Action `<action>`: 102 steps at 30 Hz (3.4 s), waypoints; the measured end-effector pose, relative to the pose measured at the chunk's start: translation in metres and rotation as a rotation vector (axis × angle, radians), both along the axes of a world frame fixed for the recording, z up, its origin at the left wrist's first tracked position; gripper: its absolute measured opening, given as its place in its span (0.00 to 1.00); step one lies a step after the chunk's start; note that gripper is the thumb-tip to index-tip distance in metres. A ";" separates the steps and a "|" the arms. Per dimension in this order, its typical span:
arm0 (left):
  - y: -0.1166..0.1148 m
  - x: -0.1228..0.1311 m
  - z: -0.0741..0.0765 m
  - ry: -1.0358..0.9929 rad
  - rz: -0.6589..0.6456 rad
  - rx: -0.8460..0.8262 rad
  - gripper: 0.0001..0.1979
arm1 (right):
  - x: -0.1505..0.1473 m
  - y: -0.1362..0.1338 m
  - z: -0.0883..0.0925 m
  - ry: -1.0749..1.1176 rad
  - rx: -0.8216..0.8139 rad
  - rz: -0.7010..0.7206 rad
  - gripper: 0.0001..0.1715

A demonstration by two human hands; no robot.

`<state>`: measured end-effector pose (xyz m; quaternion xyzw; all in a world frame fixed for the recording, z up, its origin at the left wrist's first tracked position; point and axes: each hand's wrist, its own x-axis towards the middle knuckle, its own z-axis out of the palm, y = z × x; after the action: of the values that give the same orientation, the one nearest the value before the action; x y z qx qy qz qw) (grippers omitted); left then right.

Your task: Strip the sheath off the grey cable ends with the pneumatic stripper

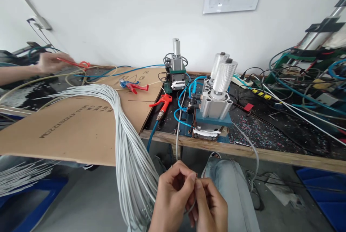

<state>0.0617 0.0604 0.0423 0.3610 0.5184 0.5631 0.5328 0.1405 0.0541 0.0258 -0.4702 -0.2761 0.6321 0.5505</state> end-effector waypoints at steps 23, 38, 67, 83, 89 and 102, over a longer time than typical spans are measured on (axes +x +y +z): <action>0.005 0.000 0.016 0.031 -0.090 -0.005 0.23 | 0.008 0.003 0.002 -0.038 0.017 0.043 0.39; 0.009 0.002 0.012 -0.075 -0.100 0.019 0.23 | 0.000 0.001 0.005 0.089 -0.038 -0.034 0.39; 0.005 0.000 0.019 -0.048 -0.112 0.012 0.23 | -0.008 -0.004 0.009 0.159 -0.079 -0.093 0.40; 0.012 -0.001 0.026 0.121 -0.164 -0.039 0.17 | -0.001 0.002 0.007 0.134 -0.047 -0.054 0.40; 0.011 0.006 0.022 0.107 -0.120 -0.002 0.19 | -0.003 0.003 0.005 0.138 -0.049 -0.083 0.39; 0.011 -0.011 0.030 0.301 -0.223 -0.025 0.12 | 0.012 0.003 0.002 0.105 -0.066 0.088 0.39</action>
<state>0.0505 0.0710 0.0720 0.4900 0.5559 0.4335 0.5127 0.1526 0.0567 0.0278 -0.4418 -0.2464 0.6884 0.5199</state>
